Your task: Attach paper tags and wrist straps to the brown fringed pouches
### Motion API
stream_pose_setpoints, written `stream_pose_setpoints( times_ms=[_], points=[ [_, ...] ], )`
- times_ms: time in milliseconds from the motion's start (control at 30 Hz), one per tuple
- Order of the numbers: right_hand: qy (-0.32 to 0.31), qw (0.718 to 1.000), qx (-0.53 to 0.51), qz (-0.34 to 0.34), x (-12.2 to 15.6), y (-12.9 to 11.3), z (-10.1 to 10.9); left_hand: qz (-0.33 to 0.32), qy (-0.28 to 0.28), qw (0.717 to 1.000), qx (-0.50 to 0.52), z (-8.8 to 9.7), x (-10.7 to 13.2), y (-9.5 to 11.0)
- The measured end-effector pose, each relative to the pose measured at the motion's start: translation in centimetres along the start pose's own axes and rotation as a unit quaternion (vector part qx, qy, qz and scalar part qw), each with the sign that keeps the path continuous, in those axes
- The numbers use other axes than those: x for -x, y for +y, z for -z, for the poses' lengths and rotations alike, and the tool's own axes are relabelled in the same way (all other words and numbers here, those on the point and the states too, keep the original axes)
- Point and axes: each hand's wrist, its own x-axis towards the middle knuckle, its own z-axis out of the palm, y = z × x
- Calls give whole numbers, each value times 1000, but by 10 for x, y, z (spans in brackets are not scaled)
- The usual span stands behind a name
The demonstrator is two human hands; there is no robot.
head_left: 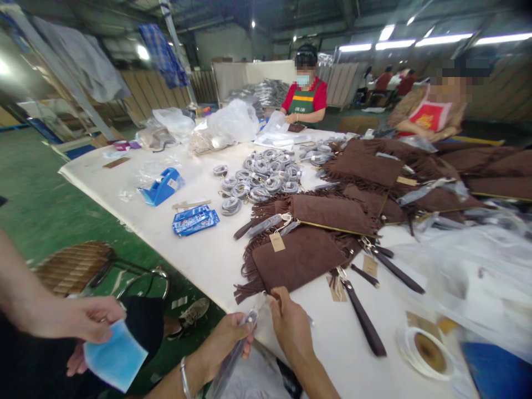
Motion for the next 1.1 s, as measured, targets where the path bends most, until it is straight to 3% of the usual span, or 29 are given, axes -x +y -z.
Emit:
stream_pose_setpoints(
  times_ms=[167, 700, 1100],
  points=[
    [-34, 994, 106, 1, -12, 12, -1, -12, 6, 1000, -20, 5, 0, -4],
    [-42, 994, 100, 8, -13, 13, -1, -2, 21, 999, -31, 3, -3, -2],
    [-67, 991, 112, 31, -15, 24, -6, 30, -12, 999, -5, -5, -13, 8]
  ],
)
